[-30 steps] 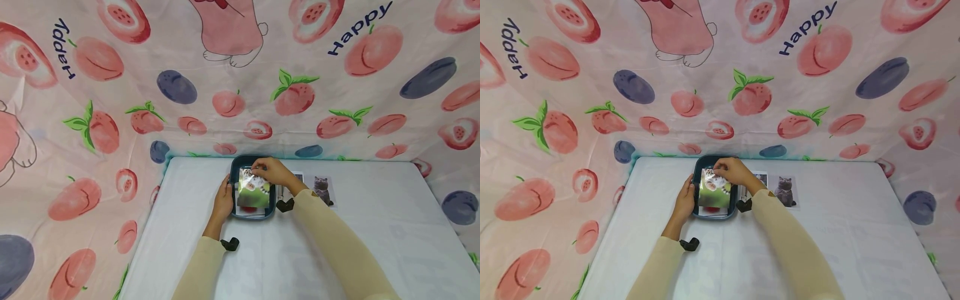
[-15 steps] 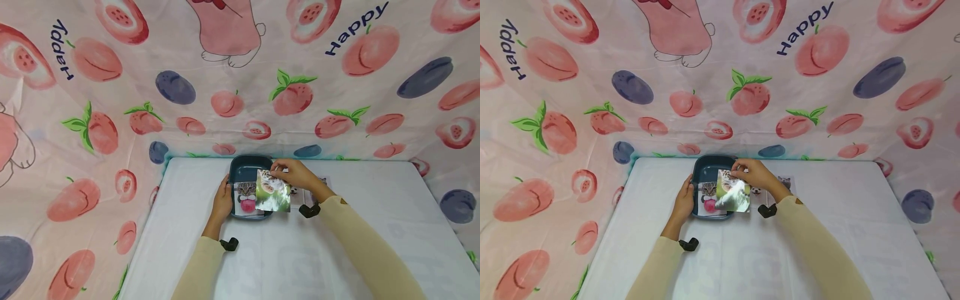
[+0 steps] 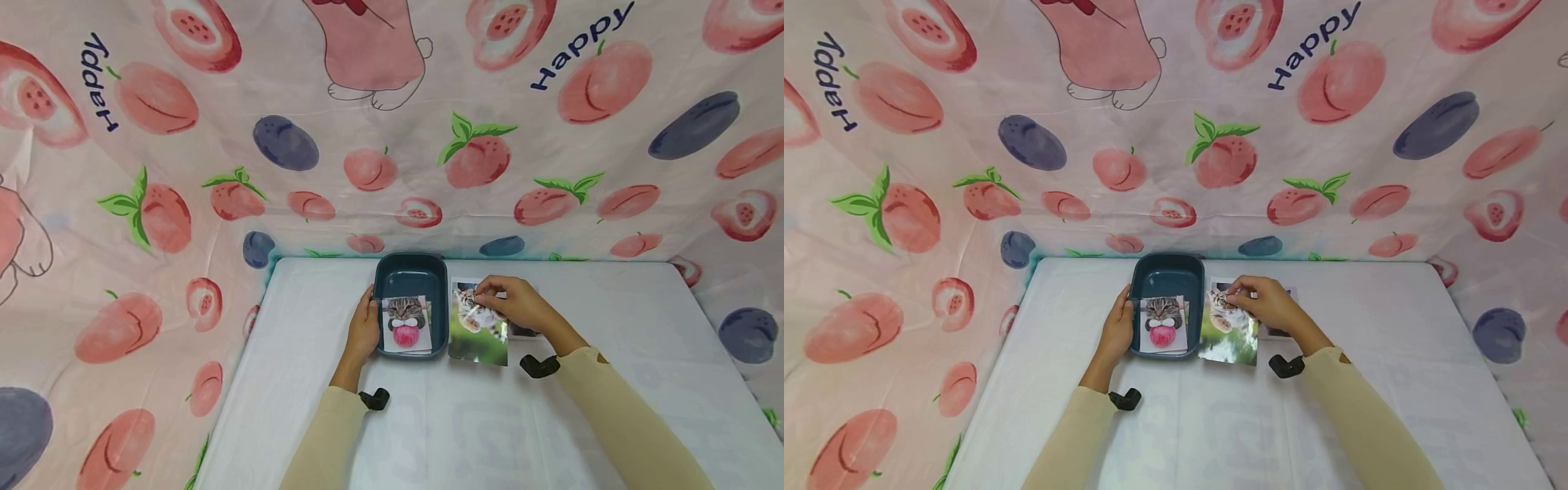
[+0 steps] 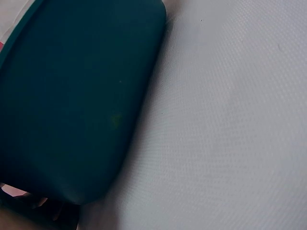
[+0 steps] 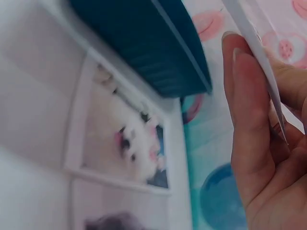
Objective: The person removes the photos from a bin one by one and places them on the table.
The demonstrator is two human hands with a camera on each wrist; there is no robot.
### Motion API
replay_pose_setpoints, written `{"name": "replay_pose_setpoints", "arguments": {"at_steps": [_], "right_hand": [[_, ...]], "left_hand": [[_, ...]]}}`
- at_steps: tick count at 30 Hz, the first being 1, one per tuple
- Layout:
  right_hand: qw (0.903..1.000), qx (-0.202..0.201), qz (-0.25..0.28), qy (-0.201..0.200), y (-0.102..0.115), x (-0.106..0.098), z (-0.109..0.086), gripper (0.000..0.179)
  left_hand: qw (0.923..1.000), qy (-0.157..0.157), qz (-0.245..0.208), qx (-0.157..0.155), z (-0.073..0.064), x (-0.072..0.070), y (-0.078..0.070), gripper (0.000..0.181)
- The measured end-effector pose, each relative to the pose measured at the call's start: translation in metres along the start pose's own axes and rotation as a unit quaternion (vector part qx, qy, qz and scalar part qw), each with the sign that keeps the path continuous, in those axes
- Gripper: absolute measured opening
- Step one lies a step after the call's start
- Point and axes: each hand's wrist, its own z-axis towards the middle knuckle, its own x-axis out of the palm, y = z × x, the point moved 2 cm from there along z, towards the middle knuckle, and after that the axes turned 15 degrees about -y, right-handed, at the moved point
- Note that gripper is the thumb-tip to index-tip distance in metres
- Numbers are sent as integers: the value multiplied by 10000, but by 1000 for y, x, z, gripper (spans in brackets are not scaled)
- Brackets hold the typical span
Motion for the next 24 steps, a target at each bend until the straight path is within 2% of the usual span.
{"name": "replay_pose_setpoints", "arguments": {"at_steps": [6, 12, 17, 24], "right_hand": [[9999, -37, -6, -104, -25, 2, -16, 11], [9999, 49, -85, -107, -44, 19, -29, 11], [9994, -127, -232, -232, -52, 34, -37, 12], [9977, -343, -409, -423, -53, 48, -41, 11]], "left_hand": [[10000, -26, -7, -33, -1, -1, -2, 48], [10000, -26, -2, -64, -1, 0, -1, 48], [9999, -26, 48, -100, -1, 0, 0, 48], [9999, -49, 49, -103, -1, -1, 0, 49]]}}
